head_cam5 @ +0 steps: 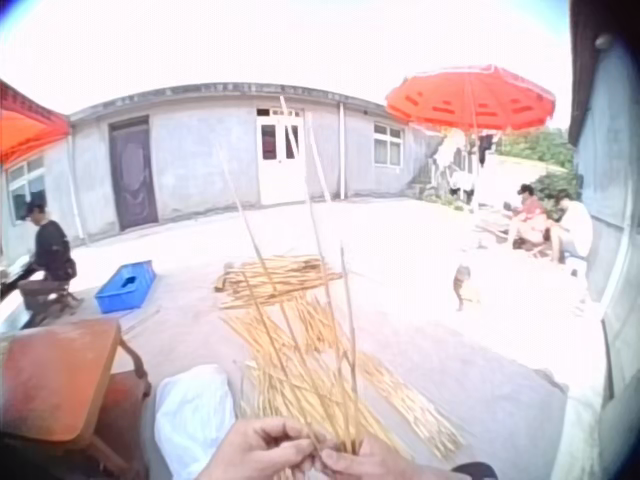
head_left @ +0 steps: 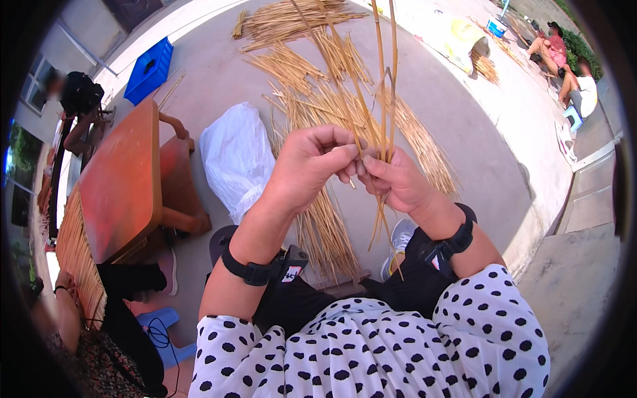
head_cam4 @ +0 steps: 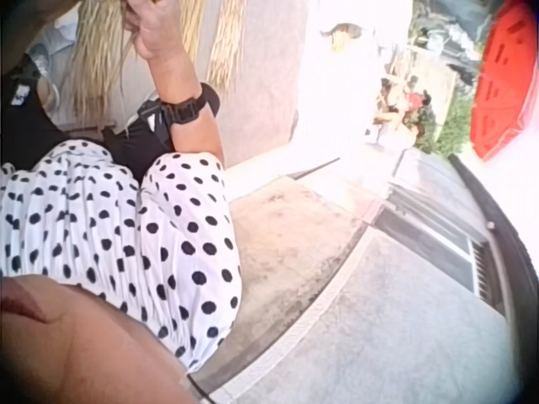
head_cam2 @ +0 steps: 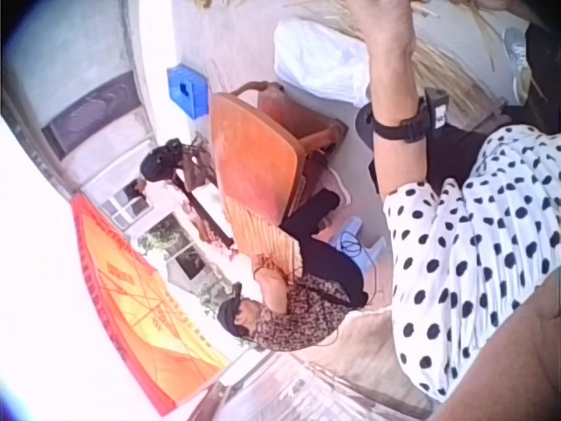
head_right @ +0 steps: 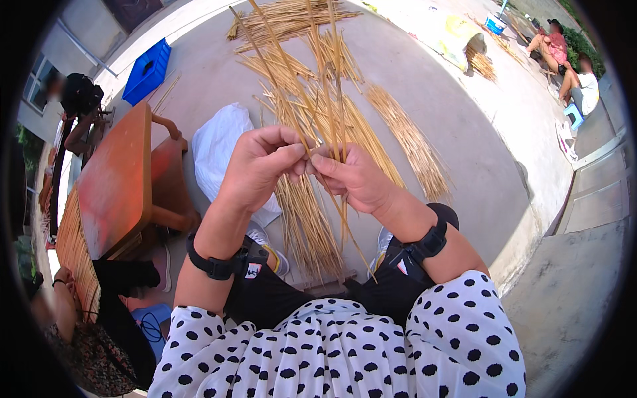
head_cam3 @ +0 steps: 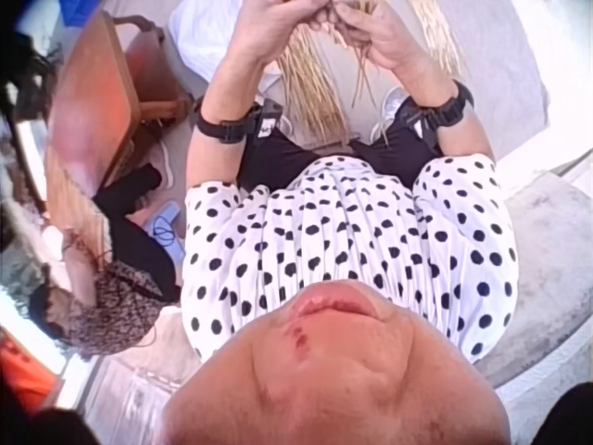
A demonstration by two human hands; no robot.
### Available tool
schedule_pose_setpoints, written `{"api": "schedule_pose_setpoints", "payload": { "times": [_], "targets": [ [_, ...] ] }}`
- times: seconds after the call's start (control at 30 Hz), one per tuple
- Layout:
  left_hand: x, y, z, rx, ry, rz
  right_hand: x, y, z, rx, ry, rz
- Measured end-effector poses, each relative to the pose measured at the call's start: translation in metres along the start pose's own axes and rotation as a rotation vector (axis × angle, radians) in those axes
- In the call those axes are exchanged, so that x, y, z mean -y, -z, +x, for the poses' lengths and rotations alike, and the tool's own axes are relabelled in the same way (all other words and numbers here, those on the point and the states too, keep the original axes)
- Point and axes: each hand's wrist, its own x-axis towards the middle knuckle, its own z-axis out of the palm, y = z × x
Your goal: The person is manually weaving or assembling long straw-like fibers into a bundle or craft object.
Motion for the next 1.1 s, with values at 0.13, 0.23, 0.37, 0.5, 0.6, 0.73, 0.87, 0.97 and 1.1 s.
{"api": "schedule_pose_setpoints", "payload": {
  "times": [0.13,0.23,0.37,0.5,0.6,0.73,0.87,0.97,1.1],
  "targets": [
    [0.002,-0.002,0.002,0.01,-0.024,0.033,-0.001,0.004,-0.002,-0.014,0.009,-0.015],
    [0.001,-0.004,0.001,0.023,-0.01,0.049,0.001,0.004,-0.004,-0.004,-0.003,-0.016],
    [-0.001,-0.004,-0.001,0.03,-0.002,0.045,0.002,0.004,-0.002,-0.013,-0.003,-0.044],
    [0.003,-0.003,0.004,0.021,-0.009,0.079,-0.001,0.01,0.001,-0.04,-0.009,-0.022],
    [0.005,-0.003,0.005,-0.02,-0.041,0.089,-0.002,0.01,0.005,-0.063,0.019,-0.052],
    [0.006,-0.004,0.006,-0.059,-0.032,0.113,-0.003,0.014,0.005,-0.099,0.02,-0.028],
    [0.01,-0.003,0.006,-0.086,-0.035,0.171,-0.002,0.009,0.006,-0.145,0.023,-0.061],
    [0.014,-0.003,0.007,-0.121,-0.028,0.187,-0.003,0.008,0.008,-0.223,0.129,-0.297],
    [0.007,-0.003,0.006,-0.076,-0.014,0.11,0.002,0.006,0.003,-0.197,0.039,-0.106]
  ]
}}
